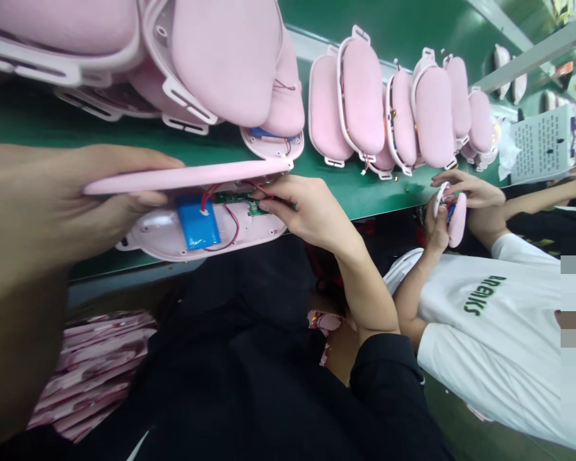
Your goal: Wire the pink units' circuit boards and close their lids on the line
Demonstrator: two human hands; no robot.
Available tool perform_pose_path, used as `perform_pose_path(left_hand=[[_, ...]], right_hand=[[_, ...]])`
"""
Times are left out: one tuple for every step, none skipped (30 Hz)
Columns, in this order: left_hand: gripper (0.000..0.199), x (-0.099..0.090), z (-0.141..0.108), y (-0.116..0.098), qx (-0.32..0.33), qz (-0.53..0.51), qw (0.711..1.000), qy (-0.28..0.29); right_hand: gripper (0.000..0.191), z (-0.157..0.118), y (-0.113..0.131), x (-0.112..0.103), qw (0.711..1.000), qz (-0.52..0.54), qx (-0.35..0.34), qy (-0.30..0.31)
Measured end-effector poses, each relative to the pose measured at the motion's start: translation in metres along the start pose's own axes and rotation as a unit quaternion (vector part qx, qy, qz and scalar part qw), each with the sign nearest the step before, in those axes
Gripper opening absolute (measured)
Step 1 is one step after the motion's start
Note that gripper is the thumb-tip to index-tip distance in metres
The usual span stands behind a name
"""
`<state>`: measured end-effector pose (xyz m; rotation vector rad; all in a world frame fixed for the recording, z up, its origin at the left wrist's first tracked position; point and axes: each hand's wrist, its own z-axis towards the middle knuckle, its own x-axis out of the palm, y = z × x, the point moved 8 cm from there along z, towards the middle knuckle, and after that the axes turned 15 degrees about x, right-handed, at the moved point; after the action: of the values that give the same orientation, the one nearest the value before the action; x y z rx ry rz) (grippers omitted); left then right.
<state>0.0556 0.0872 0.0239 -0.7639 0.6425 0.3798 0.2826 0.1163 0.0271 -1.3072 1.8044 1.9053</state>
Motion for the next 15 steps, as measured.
perform_pose_path(left_hand=[[0.055,0.000,0.000,0.000,0.001,0.001,1.000,-0.001],[0.055,0.000,-0.001,0.000,0.000,0.002,1.000,0.001],[0.055,0.000,-0.001,0.000,-0.001,0.002,1.000,0.002],[0.055,0.000,-0.001,0.000,0.000,0.003,1.000,0.004],[0.054,0.000,-0.001,-0.001,0.003,0.003,1.000,0.005],[0.054,0.000,0.000,-0.002,0.007,0.002,1.000,0.005],[0.052,0.000,0.000,-0.003,0.010,0.000,1.000,0.004],[0.051,0.000,0.001,-0.004,0.012,-0.001,1.000,0.004],[0.051,0.000,0.001,-0.004,0.014,0.000,1.000,0.004],[0.051,-0.001,0.001,-0.005,0.018,0.001,1.000,0.002],[0.051,-0.001,0.001,-0.005,0.021,0.004,1.000,0.001],[0.051,-0.001,0.001,-0.006,0.023,0.006,1.000,-0.001],[0.051,-0.001,0.001,-0.006,0.023,0.008,1.000,-0.002],[0.050,-0.001,0.001,-0.006,0.022,0.009,1.000,-0.004],[0.049,-0.002,0.000,-0.005,0.020,0.009,1.000,-0.007]], right_hand=[[0.015,-0.001,0.000,0.000,1.000,-0.003,-0.001,0.003],[0.015,-0.001,0.001,0.000,1.000,-0.008,-0.002,0.006],[0.015,-0.002,0.001,0.001,1.000,-0.014,-0.003,0.008],[0.015,-0.002,0.002,0.001,1.000,-0.022,-0.002,0.009],[0.016,-0.003,0.002,0.002,0.999,-0.032,-0.001,0.006],[0.017,-0.003,0.003,0.002,0.999,-0.042,-0.001,0.003],[0.018,-0.003,0.004,0.003,0.999,-0.052,-0.001,0.000],[0.019,-0.003,0.005,0.004,0.998,-0.064,-0.002,-0.002],[0.021,-0.003,0.006,0.006,0.997,-0.075,-0.002,-0.001],[0.023,-0.003,0.006,0.008,0.996,-0.085,-0.002,0.002],[0.024,-0.003,0.007,0.010,0.996,-0.094,-0.002,0.006],[0.025,-0.002,0.007,0.012,0.995,-0.101,-0.003,0.010],[0.025,-0.002,0.007,0.013,0.994,-0.105,-0.003,0.012],[0.024,-0.002,0.007,0.013,0.994,-0.106,-0.004,0.011],[0.023,-0.003,0.007,0.013,0.994,-0.105,-0.006,0.006]])
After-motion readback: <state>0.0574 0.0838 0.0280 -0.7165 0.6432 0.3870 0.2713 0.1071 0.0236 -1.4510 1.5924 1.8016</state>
